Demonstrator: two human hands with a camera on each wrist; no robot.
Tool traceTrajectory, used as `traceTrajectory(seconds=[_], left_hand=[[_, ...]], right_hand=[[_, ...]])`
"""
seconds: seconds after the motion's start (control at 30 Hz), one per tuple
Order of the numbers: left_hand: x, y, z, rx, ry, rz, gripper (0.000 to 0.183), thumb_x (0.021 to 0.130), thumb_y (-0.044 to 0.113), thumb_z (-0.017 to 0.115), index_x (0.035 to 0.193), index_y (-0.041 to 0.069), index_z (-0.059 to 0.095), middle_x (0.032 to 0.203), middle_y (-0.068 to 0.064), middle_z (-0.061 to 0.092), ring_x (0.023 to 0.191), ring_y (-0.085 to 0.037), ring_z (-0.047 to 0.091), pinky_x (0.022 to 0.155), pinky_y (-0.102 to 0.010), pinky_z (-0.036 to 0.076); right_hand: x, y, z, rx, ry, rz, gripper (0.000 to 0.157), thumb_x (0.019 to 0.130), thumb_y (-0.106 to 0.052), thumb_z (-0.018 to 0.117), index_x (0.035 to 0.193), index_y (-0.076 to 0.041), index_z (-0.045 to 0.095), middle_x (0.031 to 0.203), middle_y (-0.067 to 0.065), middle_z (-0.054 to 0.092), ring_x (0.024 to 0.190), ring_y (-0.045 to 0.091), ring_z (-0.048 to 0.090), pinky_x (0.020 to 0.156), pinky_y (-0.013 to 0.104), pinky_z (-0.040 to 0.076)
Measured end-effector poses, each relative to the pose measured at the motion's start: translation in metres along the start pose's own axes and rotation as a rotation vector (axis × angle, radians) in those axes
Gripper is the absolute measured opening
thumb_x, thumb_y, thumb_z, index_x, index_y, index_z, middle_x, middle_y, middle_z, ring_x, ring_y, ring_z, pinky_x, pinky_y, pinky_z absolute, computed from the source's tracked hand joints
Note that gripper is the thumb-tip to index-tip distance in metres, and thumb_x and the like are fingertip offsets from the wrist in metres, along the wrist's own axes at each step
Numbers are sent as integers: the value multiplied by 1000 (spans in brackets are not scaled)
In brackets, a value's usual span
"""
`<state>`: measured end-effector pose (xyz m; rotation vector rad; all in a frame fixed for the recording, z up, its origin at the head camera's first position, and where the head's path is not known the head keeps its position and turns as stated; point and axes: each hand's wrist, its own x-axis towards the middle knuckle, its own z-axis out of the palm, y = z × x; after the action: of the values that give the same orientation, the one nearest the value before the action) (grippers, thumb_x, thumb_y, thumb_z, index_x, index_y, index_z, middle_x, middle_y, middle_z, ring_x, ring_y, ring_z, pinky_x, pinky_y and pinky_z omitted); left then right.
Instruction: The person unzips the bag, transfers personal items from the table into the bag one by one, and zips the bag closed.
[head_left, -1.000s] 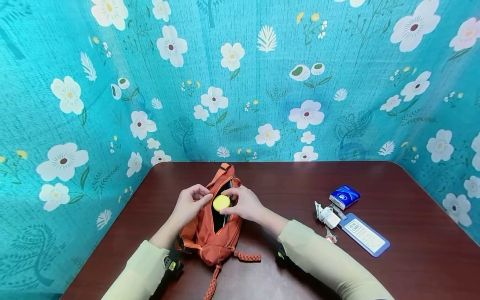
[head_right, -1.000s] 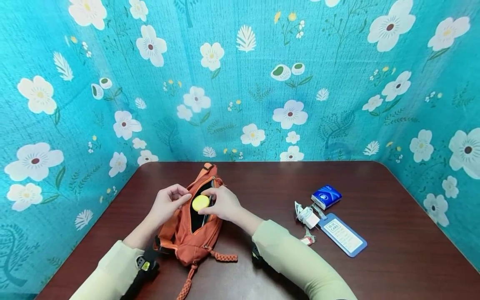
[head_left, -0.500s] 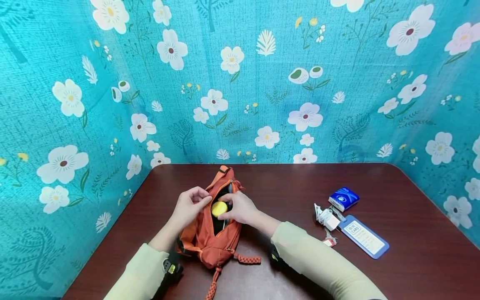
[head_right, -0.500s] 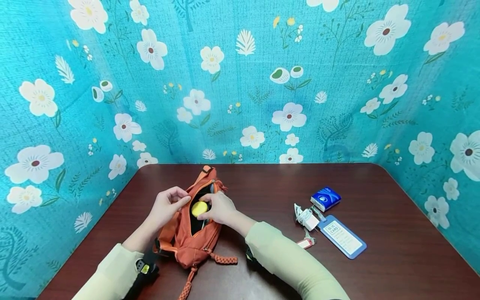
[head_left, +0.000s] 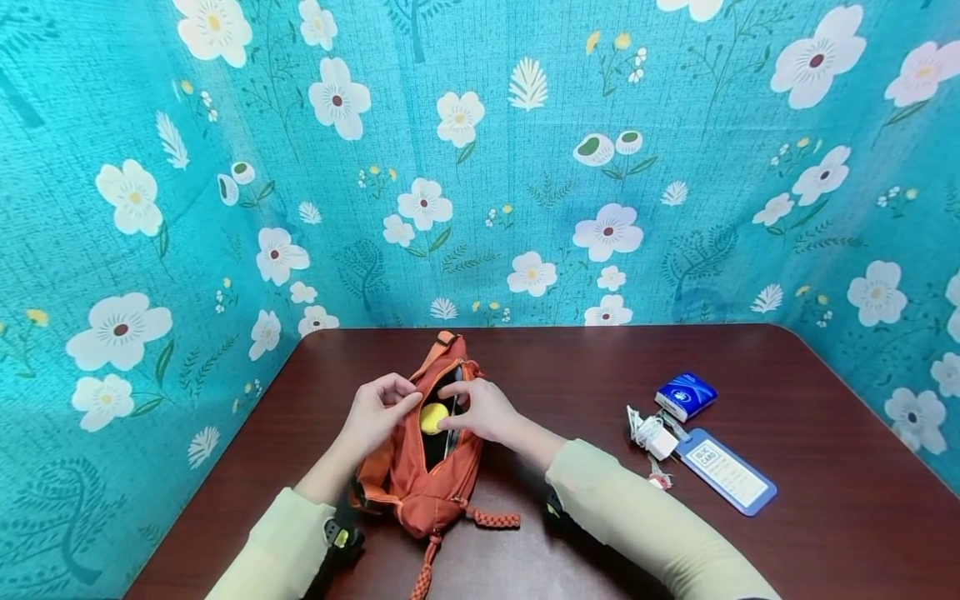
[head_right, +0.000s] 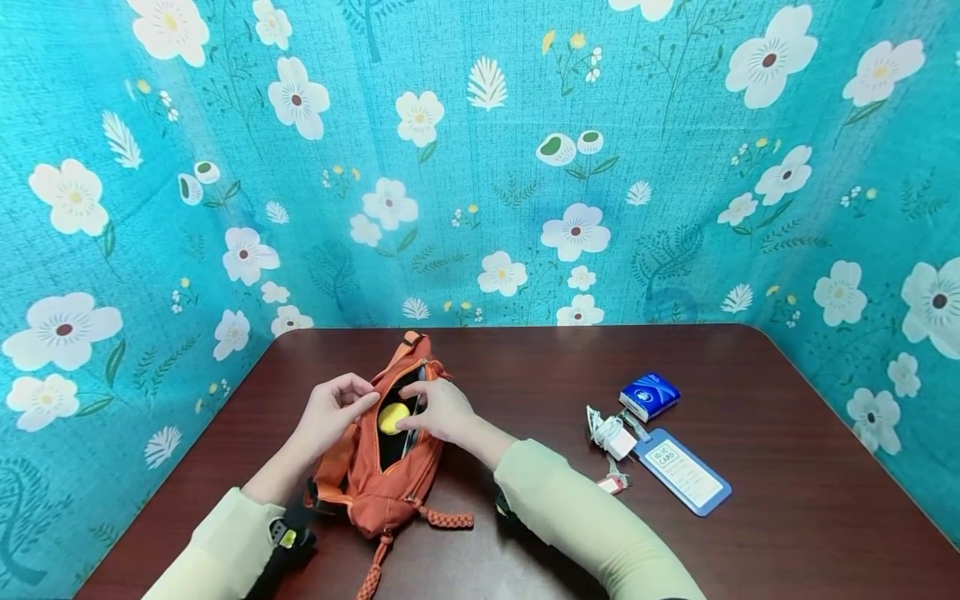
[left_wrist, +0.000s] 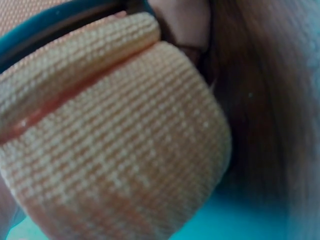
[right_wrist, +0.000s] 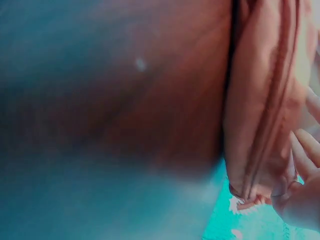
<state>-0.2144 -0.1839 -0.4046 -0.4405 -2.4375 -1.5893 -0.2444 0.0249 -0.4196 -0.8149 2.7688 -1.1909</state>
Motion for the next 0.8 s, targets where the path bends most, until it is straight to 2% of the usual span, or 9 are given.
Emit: traceTrajectory(seconds=[0.23,0.4,0.6,0.8], left_hand=[[1,-1,-2,4,2,-19,6,88,10,73,89,6,68,74,-6,67,57,-24,57,54,-39,54],[0,-1,-2,11,4,-29,7,87,10,73,89,6,68,73,-6,66,56,-20,56,53,-34,53],[0,-2,-2,8,-1,-32,6,88,9,73,88,6,68,73,-6,66,55,-19,55,52,-30,52],[1,-2,-1,5,-15,-25,8,88,11,73,90,5,68,74,-6,66,56,-25,56,55,-36,54]], right_hand=[[-5,-4,-30,35,-17,-62,37,80,-20,82,114,-8,70,96,7,67,82,22,58,66,27,46],[-14,-3,-53,6,-45,-112,38,80,-20,81,113,-6,69,96,8,68,86,27,61,72,31,49],[-25,6,-82,-50,-69,-145,38,80,-23,81,113,-8,70,101,2,69,94,25,61,82,40,50],[-38,21,-115,-85,-95,-148,38,79,-22,81,113,-9,69,102,-2,69,93,24,63,82,43,49]])
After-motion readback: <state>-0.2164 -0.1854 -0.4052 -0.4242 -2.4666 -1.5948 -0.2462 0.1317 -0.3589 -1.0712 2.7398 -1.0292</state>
